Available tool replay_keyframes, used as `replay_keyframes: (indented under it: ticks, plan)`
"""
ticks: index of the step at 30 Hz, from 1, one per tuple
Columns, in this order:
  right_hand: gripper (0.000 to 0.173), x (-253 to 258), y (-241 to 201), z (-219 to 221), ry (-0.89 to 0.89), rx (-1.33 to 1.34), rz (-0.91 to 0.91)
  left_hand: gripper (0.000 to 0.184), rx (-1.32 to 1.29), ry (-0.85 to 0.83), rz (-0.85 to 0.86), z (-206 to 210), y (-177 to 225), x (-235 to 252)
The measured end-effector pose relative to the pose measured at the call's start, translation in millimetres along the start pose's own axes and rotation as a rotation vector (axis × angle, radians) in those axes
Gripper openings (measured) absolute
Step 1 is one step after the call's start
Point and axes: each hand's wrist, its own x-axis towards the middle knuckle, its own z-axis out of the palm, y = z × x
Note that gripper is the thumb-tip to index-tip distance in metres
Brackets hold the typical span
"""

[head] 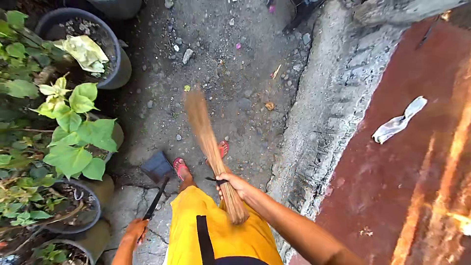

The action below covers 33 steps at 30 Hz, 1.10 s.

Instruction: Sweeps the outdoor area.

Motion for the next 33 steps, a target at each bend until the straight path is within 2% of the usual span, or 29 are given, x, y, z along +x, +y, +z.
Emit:
replay_keyframes:
  ticks: [2,3,5,7,9,10,12,15,17,18,20,23,25,28,31,33]
  plan:
    - [0.021,11,-48,-15,-0.002,-0.205,0.098,0.032,-0.027,0.049,0.029,-2,29,-3]
    - [0.021,22,-75,-23,0.047,-0.253,0.074,0.032,-0.033,0.072,0.046,-3,43,-4]
    - [0.022,46,-114,-33,0.191,-0.179,-0.097,0.033,-0.033,0.101,0.07,-9,70,-5]
    - [0.025,55,-118,-28,0.262,-0.053,-0.245,0.034,0.0,0.107,0.082,-16,94,-6]
    - [0.026,39,-97,-22,0.222,-0.023,-0.307,0.037,0.046,0.11,0.103,-21,118,-6]
    - [0.022,20,-88,-19,0.205,-0.04,-0.274,0.038,0.076,0.114,0.117,-24,129,-6]
    - [0.017,-31,-76,-27,0.12,-0.097,-0.087,0.039,0.148,0.117,0.131,-30,145,-2]
    - [0.022,-69,-89,-63,0.094,-0.22,0.237,0.039,0.221,0.108,0.127,-46,167,0]
    - [0.021,-66,-107,-78,0.229,-0.229,0.226,0.04,0.252,0.096,0.108,-60,181,1]
    - [0.02,-61,-117,-72,0.333,-0.17,0.128,0.04,0.258,0.088,0.099,-68,187,1]
    - [0.017,-48,-137,-27,0.416,0.006,-0.118,0.038,0.274,0.067,0.091,-82,193,3]
    - [0.017,-20,-145,77,0.292,0.208,-0.316,0.04,0.334,0.031,0.097,-96,200,7]
    - [0.015,4,-145,130,0.163,0.216,-0.314,0.043,0.355,-0.003,0.101,-100,203,5]
    - [0.019,23,-175,197,-0.042,0.11,-0.171,0.046,0.315,-0.037,0.121,-98,201,6]
    - [0.029,55,-250,229,-0.189,-0.124,-0.026,0.049,0.273,-0.036,0.129,-96,190,15]
    - [0.031,80,-304,234,-0.123,-0.131,-0.052,0.05,0.266,-0.047,0.123,-98,187,13]
